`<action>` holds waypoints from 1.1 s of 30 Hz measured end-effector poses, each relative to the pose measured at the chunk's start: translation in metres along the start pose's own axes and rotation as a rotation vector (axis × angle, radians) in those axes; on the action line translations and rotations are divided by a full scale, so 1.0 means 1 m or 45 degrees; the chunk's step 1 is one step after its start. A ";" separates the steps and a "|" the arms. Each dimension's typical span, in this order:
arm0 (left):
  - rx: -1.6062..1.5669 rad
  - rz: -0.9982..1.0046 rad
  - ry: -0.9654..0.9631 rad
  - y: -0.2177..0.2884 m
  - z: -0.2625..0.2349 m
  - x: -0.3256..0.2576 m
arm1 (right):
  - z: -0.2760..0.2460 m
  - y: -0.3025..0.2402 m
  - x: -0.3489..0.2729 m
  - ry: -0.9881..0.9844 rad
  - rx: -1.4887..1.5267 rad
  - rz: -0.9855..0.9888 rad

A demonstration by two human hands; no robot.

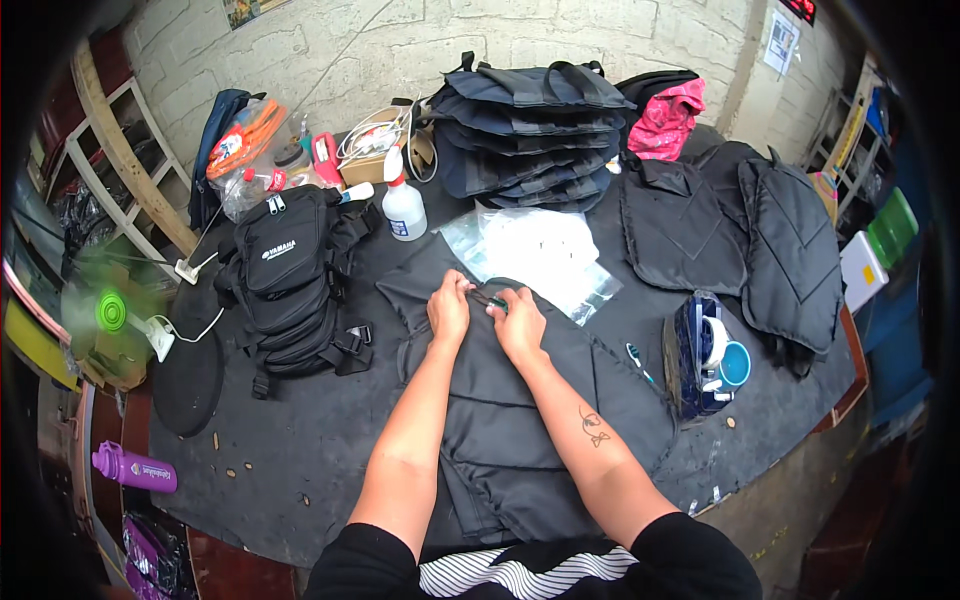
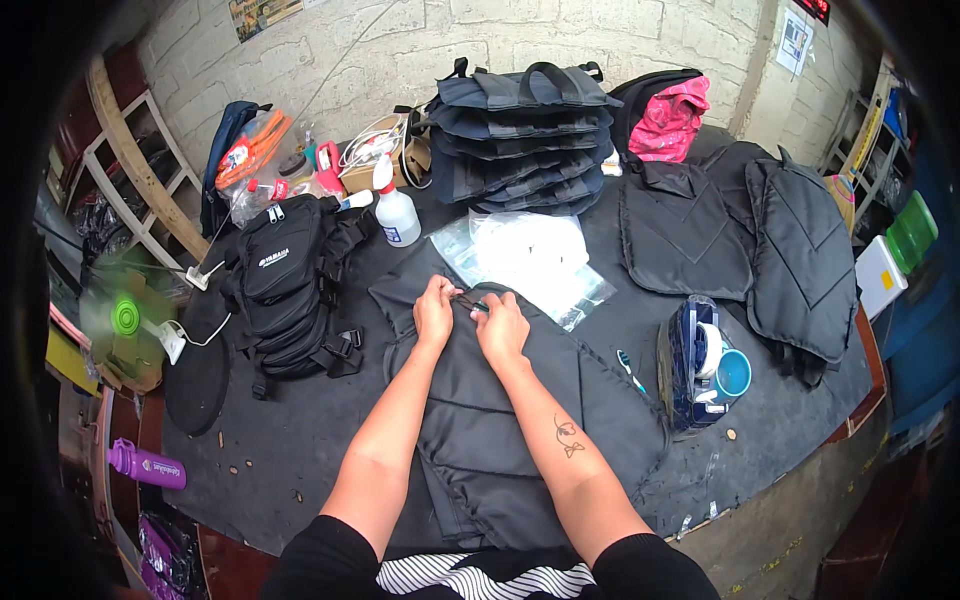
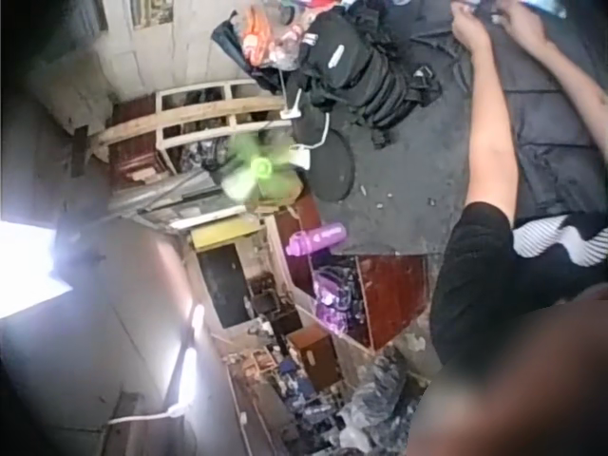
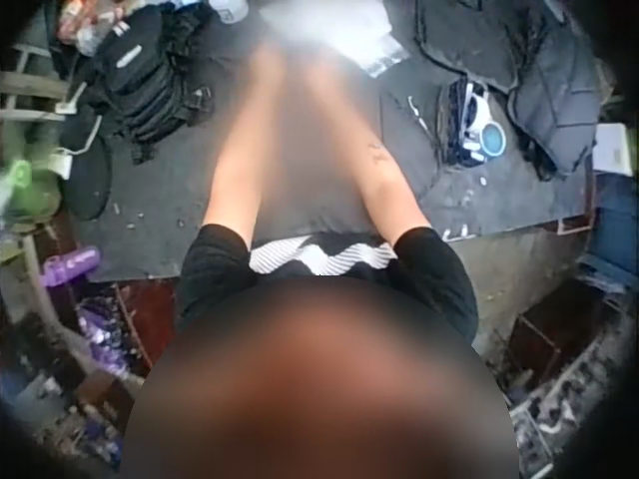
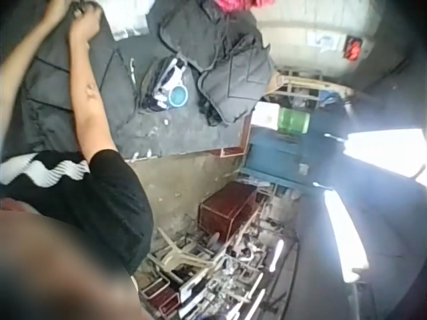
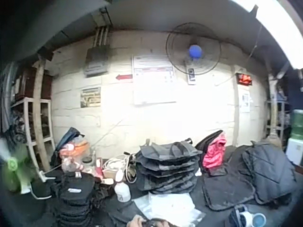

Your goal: Inspecting and cleaning backpacks by trimming loose threads with scissors and singeing them with a lighter, then brushing off dust.

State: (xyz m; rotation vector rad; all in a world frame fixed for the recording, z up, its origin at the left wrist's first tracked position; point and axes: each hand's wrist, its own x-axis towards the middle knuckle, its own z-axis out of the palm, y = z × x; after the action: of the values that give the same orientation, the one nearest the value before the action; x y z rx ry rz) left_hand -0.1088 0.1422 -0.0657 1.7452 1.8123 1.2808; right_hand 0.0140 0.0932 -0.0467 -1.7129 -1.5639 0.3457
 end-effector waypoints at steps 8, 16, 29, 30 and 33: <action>0.011 0.047 -0.003 -0.003 -0.002 -0.003 | 0.011 -0.005 0.006 0.003 -0.053 -0.038; 0.140 0.360 0.813 0.001 -0.036 -0.002 | -0.040 0.050 0.027 0.108 0.325 0.191; 0.016 -0.006 -0.343 0.007 -0.114 -0.039 | -0.264 0.092 -0.130 -0.149 0.345 0.421; 0.217 0.222 -0.463 0.006 -0.113 -0.058 | -0.260 0.111 -0.146 -0.080 0.301 0.173; 0.513 0.483 -0.875 0.055 -0.099 -0.123 | -0.282 0.127 -0.189 -0.204 0.056 0.363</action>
State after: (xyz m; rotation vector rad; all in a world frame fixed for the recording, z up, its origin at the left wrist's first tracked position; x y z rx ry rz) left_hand -0.1228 -0.0152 -0.0118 2.4330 1.4216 0.3082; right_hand 0.2521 -0.1764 -0.0031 -1.9155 -1.4093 0.6706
